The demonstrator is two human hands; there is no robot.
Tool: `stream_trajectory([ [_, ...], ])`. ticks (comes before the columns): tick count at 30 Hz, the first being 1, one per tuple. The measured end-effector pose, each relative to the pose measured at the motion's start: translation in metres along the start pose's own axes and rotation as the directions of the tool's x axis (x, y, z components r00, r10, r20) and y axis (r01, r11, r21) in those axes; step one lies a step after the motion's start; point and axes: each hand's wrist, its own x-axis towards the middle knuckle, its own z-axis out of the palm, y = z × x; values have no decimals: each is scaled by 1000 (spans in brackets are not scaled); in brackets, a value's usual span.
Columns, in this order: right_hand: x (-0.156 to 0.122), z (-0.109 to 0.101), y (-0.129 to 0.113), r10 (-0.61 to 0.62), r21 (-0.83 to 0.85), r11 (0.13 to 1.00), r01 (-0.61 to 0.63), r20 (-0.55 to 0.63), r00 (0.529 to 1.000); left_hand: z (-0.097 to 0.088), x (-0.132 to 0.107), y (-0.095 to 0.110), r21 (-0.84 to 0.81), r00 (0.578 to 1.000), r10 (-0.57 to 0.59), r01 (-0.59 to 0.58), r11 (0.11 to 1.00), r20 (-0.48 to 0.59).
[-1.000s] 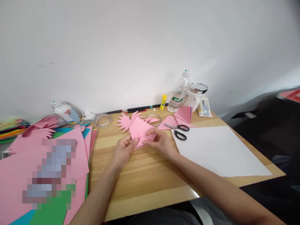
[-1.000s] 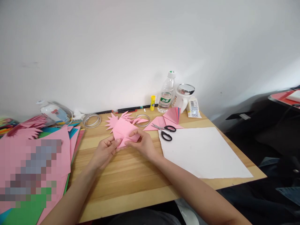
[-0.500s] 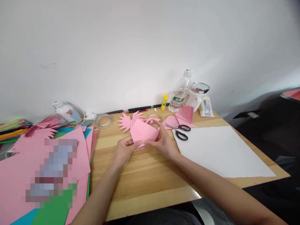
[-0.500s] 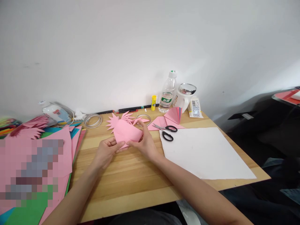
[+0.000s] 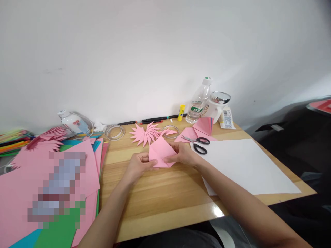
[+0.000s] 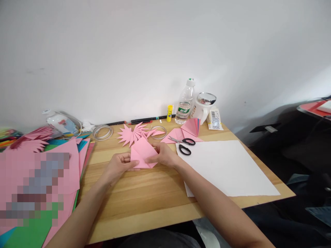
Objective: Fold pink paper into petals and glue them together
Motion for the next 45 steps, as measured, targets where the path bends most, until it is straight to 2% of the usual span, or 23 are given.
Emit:
stream_trajectory([
  [4,0,2,0,-9,-119,993,5,-38,999,0,0,-1,-9,999,28,-28,1000,23],
  [15,2,7,7,-44,-243,970,6,-151,988,-1,1,-3,-4,1000,28,-28,1000,7],
  [23,2,10,5,-29,-219,976,-11,-178,984,1,1,-2,9,999,23,-23,1000,37],
  [29,0,13,4,-23,-229,973,-27,-213,977,2,0,0,12,1000,18,-19,1000,18],
  [38,1,11,7,-4,-226,973,-39,-184,983,2,0,-3,28,999,12,-13,1000,39],
  [45,1,4,3,36,-139,989,-44,-66,997,3,0,-3,40,998,-11,9,999,55],
])
